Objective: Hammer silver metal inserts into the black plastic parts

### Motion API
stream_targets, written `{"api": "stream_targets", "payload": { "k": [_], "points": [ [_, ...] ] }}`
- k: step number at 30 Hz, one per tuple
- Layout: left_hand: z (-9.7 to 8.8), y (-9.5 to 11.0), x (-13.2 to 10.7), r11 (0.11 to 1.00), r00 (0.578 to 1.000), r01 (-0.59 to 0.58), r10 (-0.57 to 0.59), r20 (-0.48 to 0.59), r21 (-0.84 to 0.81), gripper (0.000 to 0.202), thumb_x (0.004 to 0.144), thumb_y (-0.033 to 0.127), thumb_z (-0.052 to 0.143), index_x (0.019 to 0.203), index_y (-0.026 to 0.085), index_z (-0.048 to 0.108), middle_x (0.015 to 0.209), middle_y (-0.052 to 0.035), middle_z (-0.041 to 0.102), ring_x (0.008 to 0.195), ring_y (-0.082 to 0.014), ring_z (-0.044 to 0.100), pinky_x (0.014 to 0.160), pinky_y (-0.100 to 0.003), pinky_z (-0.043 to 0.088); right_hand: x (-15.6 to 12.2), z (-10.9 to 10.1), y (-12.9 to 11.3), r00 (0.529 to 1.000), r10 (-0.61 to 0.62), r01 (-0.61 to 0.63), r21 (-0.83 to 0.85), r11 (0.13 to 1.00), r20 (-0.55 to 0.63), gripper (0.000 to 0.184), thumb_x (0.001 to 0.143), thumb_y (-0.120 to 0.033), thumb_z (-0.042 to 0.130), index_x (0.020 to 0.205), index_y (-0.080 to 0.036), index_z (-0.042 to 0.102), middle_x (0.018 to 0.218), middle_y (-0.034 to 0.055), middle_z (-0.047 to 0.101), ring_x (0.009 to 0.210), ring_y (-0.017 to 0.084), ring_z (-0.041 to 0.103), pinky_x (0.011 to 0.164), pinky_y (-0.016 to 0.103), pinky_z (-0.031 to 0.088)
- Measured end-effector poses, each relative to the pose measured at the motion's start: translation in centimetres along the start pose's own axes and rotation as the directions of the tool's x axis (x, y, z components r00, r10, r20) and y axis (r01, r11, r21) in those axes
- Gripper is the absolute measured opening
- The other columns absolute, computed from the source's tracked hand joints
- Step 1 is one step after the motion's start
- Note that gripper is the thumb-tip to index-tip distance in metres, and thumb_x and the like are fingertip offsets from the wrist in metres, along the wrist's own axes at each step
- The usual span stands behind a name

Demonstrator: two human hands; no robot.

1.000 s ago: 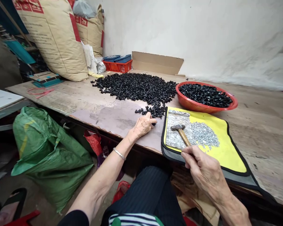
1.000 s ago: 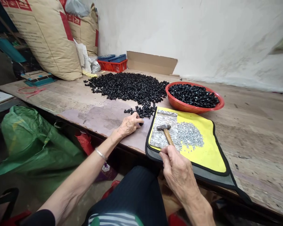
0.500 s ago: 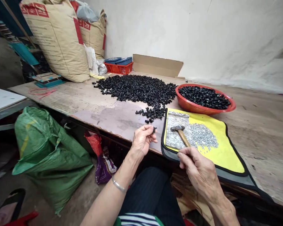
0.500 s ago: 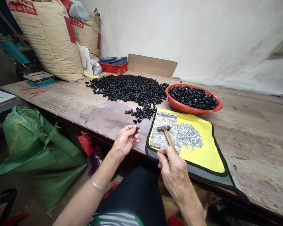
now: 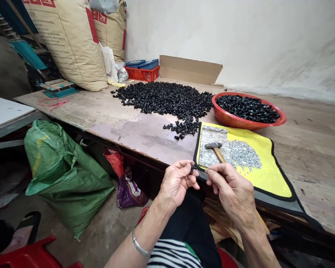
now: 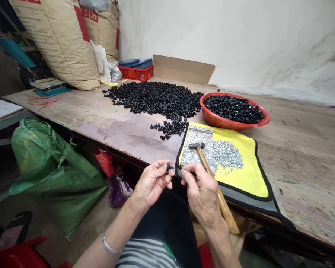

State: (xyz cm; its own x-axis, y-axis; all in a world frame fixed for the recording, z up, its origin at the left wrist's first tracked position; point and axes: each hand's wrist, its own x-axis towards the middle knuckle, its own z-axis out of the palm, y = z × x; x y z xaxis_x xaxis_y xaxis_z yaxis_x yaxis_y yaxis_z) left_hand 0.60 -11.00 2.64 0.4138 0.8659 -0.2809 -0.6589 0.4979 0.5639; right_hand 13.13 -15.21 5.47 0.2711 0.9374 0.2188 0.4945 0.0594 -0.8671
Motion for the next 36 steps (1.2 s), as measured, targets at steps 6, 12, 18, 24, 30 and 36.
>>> {"api": "stream_targets", "payload": {
  "k": [6, 12, 18, 24, 30, 36],
  "points": [
    [0.2, -0.7, -0.3, 0.998, 0.998, -0.058, 0.058, 0.009, 0.0, 0.02, 0.068, 0.02, 0.07, 0.08, 0.011, 0.057, 0.066, -0.0047, 0.064, 0.045, -0.0084, 0.054, 0.039, -0.02, 0.049, -0.2, 0.8, 0.6, 0.999, 0.03, -0.029, 0.014, 0.999, -0.045, 0.014, 0.082, -0.03, 0.053, 0.076, -0.019, 0.058, 0.058, -0.0024, 0.057, 0.051, 0.01, 0.052, 0.049, 0.023, 0.042],
    [0.0, -0.8, -0.5, 0.997, 0.996, -0.083, 0.083, -0.023, 0.002, 0.014, 0.069, 0.019, 0.067, 0.071, 0.012, 0.055, 0.064, -0.004, 0.061, 0.044, -0.0089, 0.053, 0.037, -0.02, 0.046, -1.6, 1.1, -0.2, 0.97, -0.241, 0.239, -0.066, 0.969, -0.016, 0.011, 0.085, -0.022, 0.049, 0.077, -0.02, 0.057, 0.074, 0.0019, 0.06, 0.068, 0.013, 0.058, 0.065, 0.027, 0.048],
    [0.5, -1.0, -0.9, 0.997, 0.995, -0.072, 0.073, -0.069, 0.021, 0.015, 0.067, 0.018, 0.066, 0.064, 0.011, 0.053, 0.07, -0.0057, 0.063, 0.039, -0.0074, 0.052, 0.035, -0.02, 0.044, -2.8, 1.4, 0.2, 0.957, -0.286, 0.282, -0.064, 0.957, -0.058, 0.011, 0.086, -0.017, 0.047, 0.083, -0.021, 0.057, 0.078, 0.0019, 0.06, 0.073, 0.013, 0.059, 0.069, 0.027, 0.049],
    [0.7, -1.4, -1.2, 0.996, 0.994, -0.083, 0.086, -0.066, 0.043, 0.02, 0.065, 0.019, 0.072, 0.08, 0.01, 0.062, 0.056, -0.0011, 0.059, 0.042, -0.0087, 0.054, 0.044, -0.021, 0.05, -2.7, 1.7, 1.3, 0.925, -0.375, 0.37, -0.082, 0.926, -0.067, 0.011, 0.085, -0.014, 0.048, 0.081, -0.021, 0.056, 0.084, 0.0035, 0.061, 0.08, 0.014, 0.059, 0.073, 0.028, 0.048],
    [0.3, -2.3, -1.2, 0.993, 0.998, -0.051, 0.054, -0.022, 0.104, 0.022, 0.062, 0.023, 0.075, 0.073, 0.01, 0.062, 0.051, 0.0006, 0.057, 0.037, -0.0079, 0.049, 0.034, -0.021, 0.047, -2.3, 1.7, 1.7, 0.955, -0.285, 0.282, -0.052, 0.958, -0.079, 0.011, 0.084, -0.018, 0.051, 0.076, -0.02, 0.058, 0.072, 0.0013, 0.058, 0.066, 0.013, 0.055, 0.064, 0.027, 0.046],
    [0.3, -2.5, -0.9, 0.996, 0.997, -0.028, 0.035, -0.075, 0.089, 0.029, 0.057, 0.023, 0.078, 0.073, 0.01, 0.057, 0.059, -0.0046, 0.065, 0.041, -0.0098, 0.055, 0.038, -0.023, 0.051, -2.7, 1.2, 2.1, 0.984, 0.112, -0.074, 0.249, 0.966, -0.14, 0.009, 0.082, -0.026, 0.056, 0.085, -0.019, 0.061, 0.064, -0.0024, 0.058, 0.05, 0.009, 0.05, 0.047, 0.023, 0.042]
  ]
}}
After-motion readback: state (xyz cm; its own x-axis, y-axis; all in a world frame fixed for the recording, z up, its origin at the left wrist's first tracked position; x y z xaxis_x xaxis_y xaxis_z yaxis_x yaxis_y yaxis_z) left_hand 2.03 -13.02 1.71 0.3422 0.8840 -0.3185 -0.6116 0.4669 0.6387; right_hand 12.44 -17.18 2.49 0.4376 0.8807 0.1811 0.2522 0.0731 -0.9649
